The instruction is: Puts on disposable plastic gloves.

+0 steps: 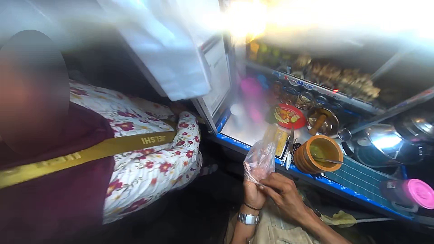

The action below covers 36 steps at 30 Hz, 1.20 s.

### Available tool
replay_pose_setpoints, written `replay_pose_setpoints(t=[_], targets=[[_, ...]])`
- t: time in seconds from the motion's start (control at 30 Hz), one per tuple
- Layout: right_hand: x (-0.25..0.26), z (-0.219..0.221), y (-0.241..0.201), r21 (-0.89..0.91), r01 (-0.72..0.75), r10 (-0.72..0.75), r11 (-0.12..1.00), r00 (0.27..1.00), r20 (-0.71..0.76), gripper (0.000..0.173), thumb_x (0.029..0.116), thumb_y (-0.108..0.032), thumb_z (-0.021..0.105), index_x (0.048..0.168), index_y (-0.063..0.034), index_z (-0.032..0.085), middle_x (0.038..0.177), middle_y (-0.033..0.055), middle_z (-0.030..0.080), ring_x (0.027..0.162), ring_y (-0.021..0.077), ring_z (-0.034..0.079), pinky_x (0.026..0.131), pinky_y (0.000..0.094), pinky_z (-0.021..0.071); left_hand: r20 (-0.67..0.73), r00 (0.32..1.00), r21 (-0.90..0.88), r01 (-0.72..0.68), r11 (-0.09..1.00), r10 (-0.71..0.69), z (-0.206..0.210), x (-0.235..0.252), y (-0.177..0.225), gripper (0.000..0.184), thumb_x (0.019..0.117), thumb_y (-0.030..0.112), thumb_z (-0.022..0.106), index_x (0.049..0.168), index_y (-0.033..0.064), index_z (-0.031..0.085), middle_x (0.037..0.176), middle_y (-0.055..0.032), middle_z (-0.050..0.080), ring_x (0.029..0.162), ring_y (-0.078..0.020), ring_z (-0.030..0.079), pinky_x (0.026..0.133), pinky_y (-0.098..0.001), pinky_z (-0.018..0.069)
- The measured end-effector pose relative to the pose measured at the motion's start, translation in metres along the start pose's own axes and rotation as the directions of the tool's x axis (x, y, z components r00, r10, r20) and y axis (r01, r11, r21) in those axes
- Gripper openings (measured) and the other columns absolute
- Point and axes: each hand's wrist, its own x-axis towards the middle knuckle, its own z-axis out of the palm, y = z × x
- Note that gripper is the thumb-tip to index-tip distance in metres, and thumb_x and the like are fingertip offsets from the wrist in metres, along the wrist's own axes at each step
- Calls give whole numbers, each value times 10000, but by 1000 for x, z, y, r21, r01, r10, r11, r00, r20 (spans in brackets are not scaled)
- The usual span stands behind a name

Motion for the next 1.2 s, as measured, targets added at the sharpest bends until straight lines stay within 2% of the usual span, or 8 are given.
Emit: replay_pose_setpoints(t=[0.17, 0.3, 0.43, 0.6, 0.8, 0.97, 1.1, 1.2], targets=[[0, 2, 0, -23, -14, 14, 1000, 1000, -20, 209, 1020, -291, 626, 1081, -175, 789, 902, 10, 693, 837, 101, 660, 750, 300, 566, -1, 1000, -63, -19, 998, 19, -3, 4, 0, 588, 1109, 459, 153, 1334, 98, 558, 1226, -116, 690, 1157, -238, 663, 991, -439, 552], [3, 2, -5, -49, 57, -55, 997, 997, 50, 210, 1024, -293, 624, 1089, -176, 786, 906, 19, 689, 838, 112, 661, 750, 294, 565, -53, 997, -106, 50, 993, -56, -8, 3, 0, 515, 1119, 380, 186, 1391, 104, 526, 1263, -88, 682, 1161, -188, 662, 967, -376, 565], [8, 2, -11, -128, 179, -154, 976, 972, 179, 209, 1033, -282, 597, 1098, -195, 775, 950, 43, 688, 864, 158, 669, 733, 320, 566, -217, 975, 0, 46, 999, -45, -13, -12, -6, 489, 1122, 325, 108, 1063, 138, 556, 817, 26, 656, 773, -36, 645, 689, -220, 554], [9, 0, -11, -107, 195, -171, 975, 965, 200, 204, 1028, -265, 603, 1105, -189, 775, 951, 49, 682, 843, 157, 664, 711, 322, 561, -171, 983, -51, 66, 997, -74, -22, -12, -3, 616, 1093, 456, 77, 935, 193, 611, 753, 45, 700, 709, -38, 683, 647, -233, 582], [12, 2, -11, -112, 151, -133, 982, 979, 154, 223, 1040, -282, 585, 1102, -182, 774, 932, 38, 694, 838, 147, 675, 718, 320, 564, -107, 994, -30, -31, 999, 27, -11, 5, -1, 485, 1110, 421, 219, 1271, 151, 588, 1103, -36, 721, 1033, -135, 692, 874, -325, 589], [11, 5, -11, -106, 114, -99, 988, 985, 139, 236, 1038, -322, 595, 1096, -159, 756, 942, 26, 698, 833, 120, 679, 724, 303, 576, 109, 974, 178, -216, 960, 199, -6, 16, 11, 514, 1108, 293, 346, 1599, 158, 277, 1520, -134, 495, 1324, -239, 556, 1043, -414, 519], [25, -12, -17, -56, 39, -49, 998, 980, -193, 291, 947, -337, 705, 1083, -83, 747, 1028, 75, 712, 838, 115, 665, 699, 278, 573, 212, 956, 203, -245, 948, 201, -4, 14, 16, 655, 1040, 290, 529, 1602, 121, 239, 1503, -159, 509, 1315, -255, 570, 1040, -406, 528], [58, -37, -19, 71, -249, 259, 966, 922, -289, 661, 925, -434, 701, 1412, -21, 529, 1319, 146, 617, 1189, 236, 605, 983, 426, 525, 301, 950, 84, -114, 990, 84, -3, 10, 14, 590, 1034, 407, 537, 1544, 161, 375, 1436, -157, 584, 1285, -290, 600, 1002, -439, 554]])
